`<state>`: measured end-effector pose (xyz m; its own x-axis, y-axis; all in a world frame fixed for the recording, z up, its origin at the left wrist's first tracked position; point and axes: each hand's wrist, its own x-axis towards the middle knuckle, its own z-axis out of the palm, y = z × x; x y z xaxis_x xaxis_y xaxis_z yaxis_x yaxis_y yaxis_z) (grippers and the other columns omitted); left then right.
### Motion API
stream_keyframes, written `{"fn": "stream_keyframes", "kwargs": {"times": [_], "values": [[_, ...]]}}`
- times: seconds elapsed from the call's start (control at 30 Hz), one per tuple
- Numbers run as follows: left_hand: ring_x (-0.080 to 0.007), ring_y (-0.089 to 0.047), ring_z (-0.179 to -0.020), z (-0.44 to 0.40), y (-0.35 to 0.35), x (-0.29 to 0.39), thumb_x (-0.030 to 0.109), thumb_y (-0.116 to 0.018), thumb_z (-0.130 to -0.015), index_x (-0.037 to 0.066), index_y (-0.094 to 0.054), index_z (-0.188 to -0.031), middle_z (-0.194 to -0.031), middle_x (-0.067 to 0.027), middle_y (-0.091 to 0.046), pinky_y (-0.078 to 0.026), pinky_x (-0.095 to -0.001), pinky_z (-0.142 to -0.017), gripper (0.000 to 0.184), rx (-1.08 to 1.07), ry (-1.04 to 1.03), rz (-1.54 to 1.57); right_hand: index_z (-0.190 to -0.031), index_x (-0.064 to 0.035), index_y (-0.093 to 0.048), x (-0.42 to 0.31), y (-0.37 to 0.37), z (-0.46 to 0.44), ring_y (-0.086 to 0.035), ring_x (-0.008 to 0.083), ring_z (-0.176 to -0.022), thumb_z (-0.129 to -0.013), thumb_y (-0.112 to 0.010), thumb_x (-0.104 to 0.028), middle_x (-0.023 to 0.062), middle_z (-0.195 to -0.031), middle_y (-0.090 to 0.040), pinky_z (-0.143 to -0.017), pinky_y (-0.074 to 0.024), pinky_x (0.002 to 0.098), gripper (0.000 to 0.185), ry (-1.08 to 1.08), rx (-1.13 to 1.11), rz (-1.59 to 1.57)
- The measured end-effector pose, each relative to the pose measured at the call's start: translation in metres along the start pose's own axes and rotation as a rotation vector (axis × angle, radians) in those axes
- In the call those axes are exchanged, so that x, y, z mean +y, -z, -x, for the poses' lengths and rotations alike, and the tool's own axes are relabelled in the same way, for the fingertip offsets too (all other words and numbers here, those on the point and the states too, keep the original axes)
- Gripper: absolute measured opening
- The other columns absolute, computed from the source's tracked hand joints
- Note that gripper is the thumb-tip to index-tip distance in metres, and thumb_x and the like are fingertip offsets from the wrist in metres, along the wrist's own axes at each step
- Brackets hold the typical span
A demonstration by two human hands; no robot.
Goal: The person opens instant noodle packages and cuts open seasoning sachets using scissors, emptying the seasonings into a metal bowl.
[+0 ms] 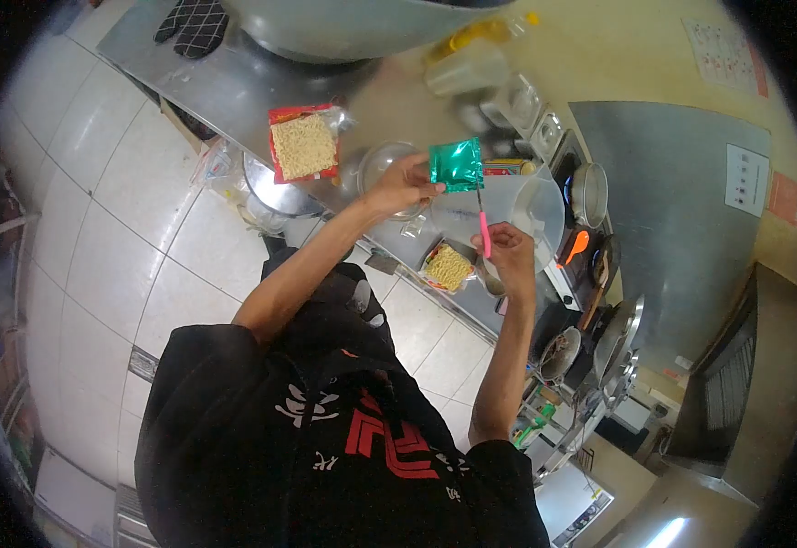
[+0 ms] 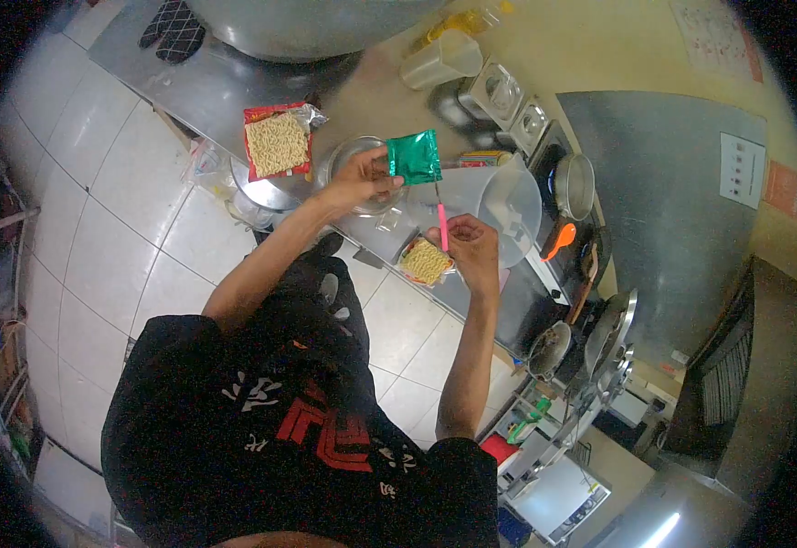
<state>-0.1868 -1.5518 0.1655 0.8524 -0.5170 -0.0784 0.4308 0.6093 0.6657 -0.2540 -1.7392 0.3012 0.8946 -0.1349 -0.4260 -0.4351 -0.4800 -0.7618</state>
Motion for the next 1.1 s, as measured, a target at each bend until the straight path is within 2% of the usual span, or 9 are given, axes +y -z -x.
{"fn": "stream_keyframes", "kwargs": {"times": [0.1,0.33,0.47,0.53,0.63,0.73,0.87,0.97,1.1], "values": [[-0.0084,-0.050,-0.062,0.005,0.010,0.003,0.006,-0.068,-0.080,0.006,-0.046,-0.129,-0.082,-0.0036,-0.063,-0.042,-0.0232,-0.054,0.053,0.044,0.038,-0.125,-0.082,0.0008,-0.062,0.021,-0.011,-0.007,-0.056,0.0070,-0.061,-0.069,-0.080,-0.015,0.0035,-0.070,-0.063,-0.056,-0.0442,0.0205,0.027,-0.028,0.006,-0.083],[-0.0094,-0.050,-0.056,0.024,0.037,0.002,0.005,-0.069,-0.078,0.005,-0.049,-0.126,-0.073,-0.0041,-0.061,-0.042,-0.0241,-0.051,0.051,0.212,0.182,-0.539,-0.082,-0.0001,-0.065,0.078,-0.058,-0.022,-0.050,0.0059,-0.060,-0.073,-0.076,-0.032,0.0015,-0.067,-0.060,-0.053,-0.0365,0.0193,0.035,-0.086,-0.089,-0.298],[-0.0095,-0.053,-0.055,0.025,0.069,-0.011,0.007,-0.069,-0.078,0.006,-0.049,-0.126,-0.072,-0.0052,-0.062,-0.044,-0.0242,-0.051,0.053,0.180,0.202,-0.593,-0.079,-0.0015,-0.065,0.103,-0.078,-0.032,-0.049,0.0059,-0.058,-0.072,-0.077,-0.032,0.0003,-0.066,-0.058,-0.052,-0.0364,0.0199,0.034,-0.111,-0.105,-0.362],[-0.0098,-0.056,-0.057,0.021,0.083,-0.015,0.009,-0.069,-0.077,0.003,-0.049,-0.125,-0.071,-0.0061,-0.064,-0.045,-0.0242,-0.052,0.052,0.119,0.283,-0.811,-0.077,-0.0016,-0.065,0.112,-0.085,-0.038,-0.049,0.0063,-0.057,-0.071,-0.078,-0.034,0.0000,-0.066,-0.058,-0.051,-0.0370,0.0205,0.035,-0.134,-0.125,-0.336],[-0.0092,-0.055,-0.062,0.015,0.078,-0.009,0.009,-0.071,-0.078,0.005,-0.047,-0.127,-0.082,-0.0079,-0.066,-0.044,-0.0234,-0.054,0.054,0.111,0.370,-0.764,-0.075,-0.0004,-0.065,0.116,-0.092,-0.042,-0.050,0.0071,-0.057,-0.069,-0.079,-0.035,0.0007,-0.064,-0.058,-0.050,-0.0375,0.0212,0.038,-0.145,-0.103,-0.436],[-0.0091,-0.056,-0.062,0.007,0.073,-0.007,0.009,-0.071,-0.078,0.005,-0.047,-0.127,-0.082,-0.0087,-0.066,-0.044,-0.0230,-0.054,0.055,0.142,0.387,-0.856,-0.071,-0.0003,-0.065,0.123,-0.099,-0.045,-0.051,0.0078,-0.057,-0.068,-0.080,-0.036,0.0013,-0.061,-0.057,-0.051,-0.0376,0.0216,0.039,-0.145,-0.059,-0.499],[-0.0098,-0.058,-0.065,-0.002,0.064,-0.006,0.009,-0.071,-0.078,0.005,-0.048,-0.126,-0.082,-0.0095,-0.067,-0.045,-0.0229,-0.055,0.053,0.090,0.463,-0.908,-0.079,-0.0027,-0.064,0.125,-0.101,-0.051,-0.051,0.0057,-0.058,-0.071,-0.080,-0.033,-0.0003,-0.066,-0.057,-0.053,-0.0402,0.0178,0.035,-0.187,-0.059,-0.537],[-0.0112,-0.059,-0.062,-0.004,0.062,-0.011,0.009,-0.070,-0.077,0.002,-0.050,-0.122,-0.081,-0.0113,-0.068,-0.046,-0.0244,-0.053,0.050,0.104,0.361,-0.817,-0.078,-0.0021,-0.064,0.125,-0.097,-0.054,-0.052,0.0060,-0.057,-0.070,-0.080,-0.034,0.0000,-0.065,-0.057,-0.053,-0.0403,0.0176,0.036,-0.230,-0.059,-0.658],[-0.0116,-0.060,-0.066,-0.007,0.056,-0.001,0.008,-0.070,-0.077,0.003,-0.050,-0.122,-0.081,-0.0108,-0.067,-0.047,-0.0239,-0.055,0.050,0.102,0.411,-0.842,-0.078,-0.0015,-0.064,0.126,-0.092,-0.061,-0.050,0.0057,-0.056,-0.070,-0.080,-0.034,0.0002,-0.064,-0.057,-0.051,-0.0385,0.0178,0.038,-0.230,-0.092,-0.573]]}}
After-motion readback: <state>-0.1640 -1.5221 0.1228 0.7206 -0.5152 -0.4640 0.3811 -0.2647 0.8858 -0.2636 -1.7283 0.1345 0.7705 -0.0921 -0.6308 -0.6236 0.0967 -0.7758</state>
